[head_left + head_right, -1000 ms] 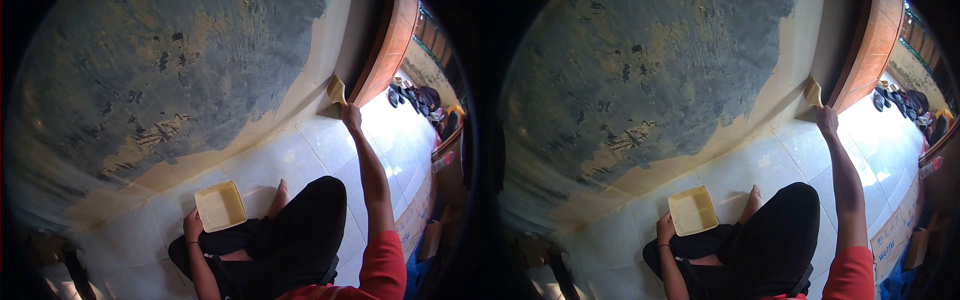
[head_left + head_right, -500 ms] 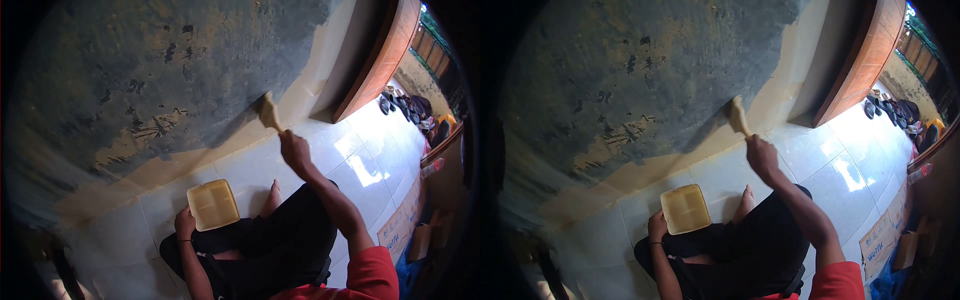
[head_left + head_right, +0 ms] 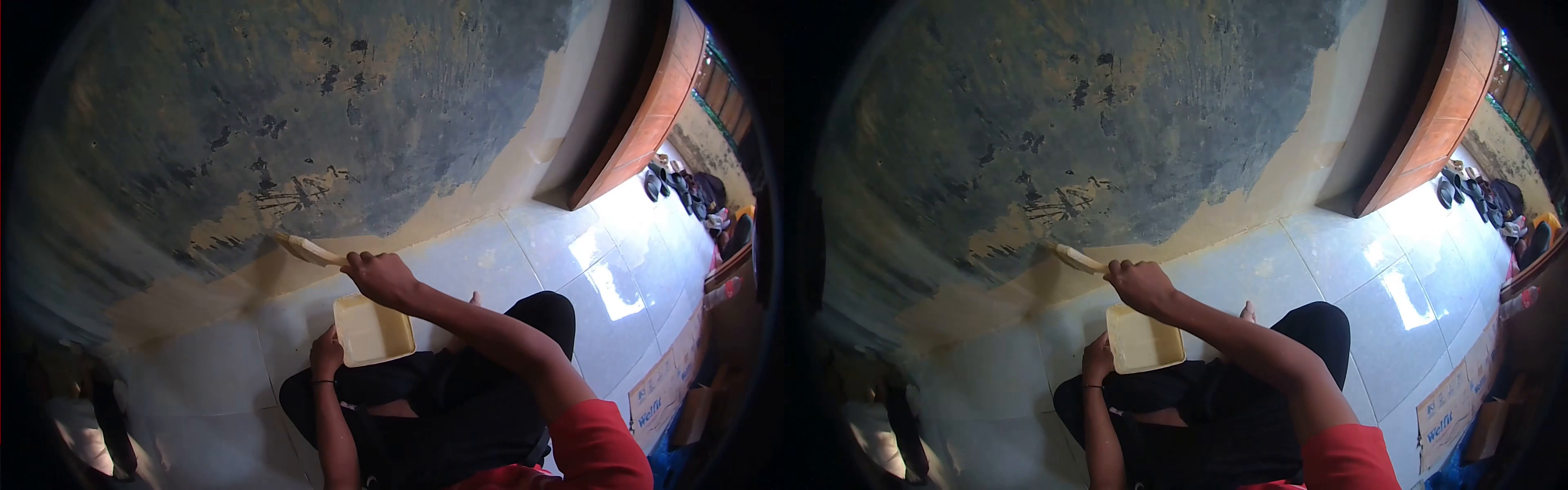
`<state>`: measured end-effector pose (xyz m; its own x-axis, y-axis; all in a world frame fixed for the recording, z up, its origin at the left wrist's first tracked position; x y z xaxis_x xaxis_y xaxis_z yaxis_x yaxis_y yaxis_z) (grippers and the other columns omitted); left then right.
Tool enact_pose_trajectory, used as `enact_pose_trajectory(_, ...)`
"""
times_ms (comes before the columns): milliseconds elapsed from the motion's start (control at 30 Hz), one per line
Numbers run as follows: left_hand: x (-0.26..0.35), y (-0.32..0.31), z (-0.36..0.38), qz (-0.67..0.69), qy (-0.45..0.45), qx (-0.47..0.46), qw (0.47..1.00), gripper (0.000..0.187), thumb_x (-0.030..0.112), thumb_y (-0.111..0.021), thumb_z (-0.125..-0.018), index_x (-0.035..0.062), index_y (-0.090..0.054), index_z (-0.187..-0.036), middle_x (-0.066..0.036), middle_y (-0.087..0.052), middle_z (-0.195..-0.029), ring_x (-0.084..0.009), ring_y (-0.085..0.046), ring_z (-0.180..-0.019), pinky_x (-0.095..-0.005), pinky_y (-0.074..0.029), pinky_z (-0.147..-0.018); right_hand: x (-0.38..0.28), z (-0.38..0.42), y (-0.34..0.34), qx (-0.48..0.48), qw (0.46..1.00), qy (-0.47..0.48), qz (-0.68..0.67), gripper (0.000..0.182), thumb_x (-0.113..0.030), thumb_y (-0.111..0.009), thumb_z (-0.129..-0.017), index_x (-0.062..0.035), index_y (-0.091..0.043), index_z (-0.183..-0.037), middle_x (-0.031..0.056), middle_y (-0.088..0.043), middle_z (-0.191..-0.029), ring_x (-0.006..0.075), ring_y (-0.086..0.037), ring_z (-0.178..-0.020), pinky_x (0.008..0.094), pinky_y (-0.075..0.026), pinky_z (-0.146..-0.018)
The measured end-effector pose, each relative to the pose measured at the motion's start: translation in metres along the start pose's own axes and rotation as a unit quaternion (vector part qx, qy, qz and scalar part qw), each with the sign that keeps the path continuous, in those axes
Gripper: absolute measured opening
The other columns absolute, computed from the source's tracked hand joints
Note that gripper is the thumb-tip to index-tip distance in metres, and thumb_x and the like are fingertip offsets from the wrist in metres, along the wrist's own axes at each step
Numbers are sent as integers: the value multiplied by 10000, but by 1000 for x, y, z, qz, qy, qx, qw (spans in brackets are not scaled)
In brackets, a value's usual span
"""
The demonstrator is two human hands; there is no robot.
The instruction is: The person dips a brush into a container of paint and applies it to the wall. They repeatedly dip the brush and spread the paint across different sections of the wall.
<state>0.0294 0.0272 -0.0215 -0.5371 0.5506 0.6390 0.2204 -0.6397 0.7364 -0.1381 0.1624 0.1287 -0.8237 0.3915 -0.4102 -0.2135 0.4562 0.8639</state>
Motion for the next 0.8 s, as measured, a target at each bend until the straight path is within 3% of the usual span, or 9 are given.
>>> enact_pose_trajectory(100,2,2,2,-5,-22,2,1000,358,78,-440,-782,143,-596,-1097,-131,-651,-954,-330,-609,-919,-432,-487,-770,22,-12,2,7,999,0,35,316,-290,-429,-932,17,-505,-953,179,-611,-744,339,-618,-603,423,-508,-545)
enact_pose_trajectory(233,6,3,2,-7,-20,21,1000,334,88,-463,-776,143,-608,-1073,-151,-642,-941,-354,-600,-900,-439,-484,-747,87,14,28,4,986,13,167,323,-313,-442,-924,2,-516,-931,157,-603,-728,312,-610,-566,406,-503,-486)
enact_pose_trajectory(367,10,4,2,-20,-2,29,999,316,96,-464,-782,148,-616,-1054,-174,-629,-924,-374,-587,-890,-447,-481,-730,167,69,84,76,972,-8,222,272,-306,-488,-904,-36,-519,-914,133,-565,-661,305,-589,-527,401,-487,-464)
enact_pose_trajectory(433,10,4,0,-30,-11,18,999,320,95,-457,-785,148,-614,-1059,-175,-629,-922,-375,-589,-883,-447,-480,-723,193,100,109,72,957,-119,253,248,-288,-496,-901,-41,-517,-896,152,-573,-650,325,-599,-559,420,-482,-475)
enact_pose_trajectory(500,3,0,-3,-32,-26,17,999,323,89,-454,-783,143,-613,-1060,-177,-628,-919,-380,-588,-871,-449,-479,-713,221,133,115,129,946,-235,182,254,-280,-486,-906,-30,-523,-879,201,-594,-666,379,-604,-612,470,-478,-522)
enact_pose_trajectory(600,6,0,0,-44,-22,21,999,320,87,-454,-784,133,-611,-1059,-181,-626,-908,-384,-588,-862,-441,-478,-704,248,160,125,184,871,-432,148,316,-301,-467,-909,-3,-541,-836,243,-616,-735,446,-591,-686,533,-454,-612)
enact_pose_trajectory(733,12,2,0,-37,-17,19,999,314,92,-454,-791,132,-610,-1060,-180,-626,-903,-377,-593,-857,-433,-476,-698,289,167,126,251,815,-510,115,389,-322,-451,-910,22,-601,-807,239,-619,-732,432,-603,-721,491,-454,-636)
enact_pose_trajectory(800,23,7,5,-35,-11,15,999,318,93,-452,-795,136,-608,-1070,-179,-626,-902,-373,-596,-856,-428,-476,-697,304,161,127,338,741,-579,-43,424,-331,-440,-907,39,-632,-829,250,-623,-779,412,-610,-741,466,-454,-666)
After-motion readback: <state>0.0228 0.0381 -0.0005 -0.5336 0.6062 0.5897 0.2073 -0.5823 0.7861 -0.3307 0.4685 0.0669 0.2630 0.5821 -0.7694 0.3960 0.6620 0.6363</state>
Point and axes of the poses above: each hand's wrist, its own z-axis away from the middle knuckle, its own y-axis out of the back of the hand, x = y × z, the point moved 1 cm from there along -z, towards the middle knuckle
